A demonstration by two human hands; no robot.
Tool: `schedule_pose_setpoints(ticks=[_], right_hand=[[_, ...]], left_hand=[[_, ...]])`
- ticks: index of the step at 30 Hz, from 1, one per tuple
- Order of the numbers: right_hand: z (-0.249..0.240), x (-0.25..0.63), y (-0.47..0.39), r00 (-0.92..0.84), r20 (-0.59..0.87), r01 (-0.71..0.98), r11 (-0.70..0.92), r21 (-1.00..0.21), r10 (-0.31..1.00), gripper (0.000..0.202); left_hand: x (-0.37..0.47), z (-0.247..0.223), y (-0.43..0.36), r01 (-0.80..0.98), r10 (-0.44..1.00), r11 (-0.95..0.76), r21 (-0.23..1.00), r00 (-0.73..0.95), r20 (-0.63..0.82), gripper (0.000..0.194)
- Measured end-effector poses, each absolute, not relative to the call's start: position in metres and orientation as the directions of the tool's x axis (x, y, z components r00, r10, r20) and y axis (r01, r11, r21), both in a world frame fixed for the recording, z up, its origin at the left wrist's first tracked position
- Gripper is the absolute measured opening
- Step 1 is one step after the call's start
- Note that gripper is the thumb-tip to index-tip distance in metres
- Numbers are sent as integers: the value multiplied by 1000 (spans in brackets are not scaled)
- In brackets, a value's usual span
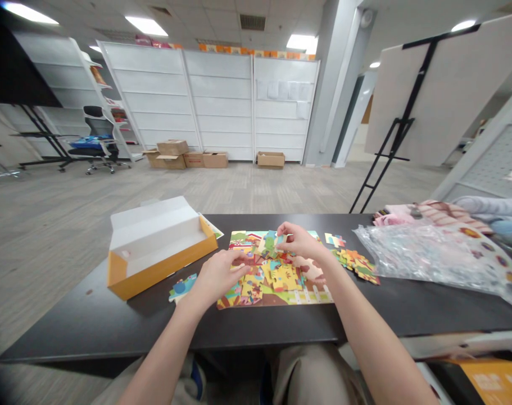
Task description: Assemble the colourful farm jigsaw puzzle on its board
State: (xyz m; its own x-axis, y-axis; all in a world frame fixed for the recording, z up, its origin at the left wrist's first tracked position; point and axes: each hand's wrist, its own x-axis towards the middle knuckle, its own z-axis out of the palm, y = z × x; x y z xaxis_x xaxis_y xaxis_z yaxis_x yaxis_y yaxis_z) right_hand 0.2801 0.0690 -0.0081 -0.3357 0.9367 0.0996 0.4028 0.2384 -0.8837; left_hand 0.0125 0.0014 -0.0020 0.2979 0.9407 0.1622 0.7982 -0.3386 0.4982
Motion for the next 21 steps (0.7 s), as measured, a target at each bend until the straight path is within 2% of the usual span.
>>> schedule_pose_setpoints(ticks=[2, 4, 7, 10, 15, 18, 21], right_hand=[[-3, 281, 67, -322, 97, 304, 200, -931, 942, 39], [2, 277, 64, -324, 106, 207, 180, -962, 940, 40], [6, 264, 58, -367, 90, 133, 149, -980, 926, 41], [3, 249, 54, -436, 72, 121, 137, -983, 897, 43], [3, 247, 54, -406, 111, 88, 160, -983, 907, 42], [11, 259, 53, -331, 131, 59, 159, -986, 935, 42], [15, 264, 52, -306, 131, 22, 145, -989, 943, 50]], left_hand=[[12, -7, 3, 767, 944, -329, 551, 272, 184, 15], [15, -12, 5, 670, 953, -303, 678, 227, 202, 27], [22, -17, 8, 374, 964, -238, 896, 207, 169, 51], [28, -18, 11, 159, 953, -191, 969, 265, 144, 52], [23, -19, 15, 140, 945, -208, 968, 284, 162, 33], [17, -21, 16, 205, 955, -218, 954, 247, 165, 33], [13, -21, 15, 303, 966, -231, 925, 182, 182, 33]])
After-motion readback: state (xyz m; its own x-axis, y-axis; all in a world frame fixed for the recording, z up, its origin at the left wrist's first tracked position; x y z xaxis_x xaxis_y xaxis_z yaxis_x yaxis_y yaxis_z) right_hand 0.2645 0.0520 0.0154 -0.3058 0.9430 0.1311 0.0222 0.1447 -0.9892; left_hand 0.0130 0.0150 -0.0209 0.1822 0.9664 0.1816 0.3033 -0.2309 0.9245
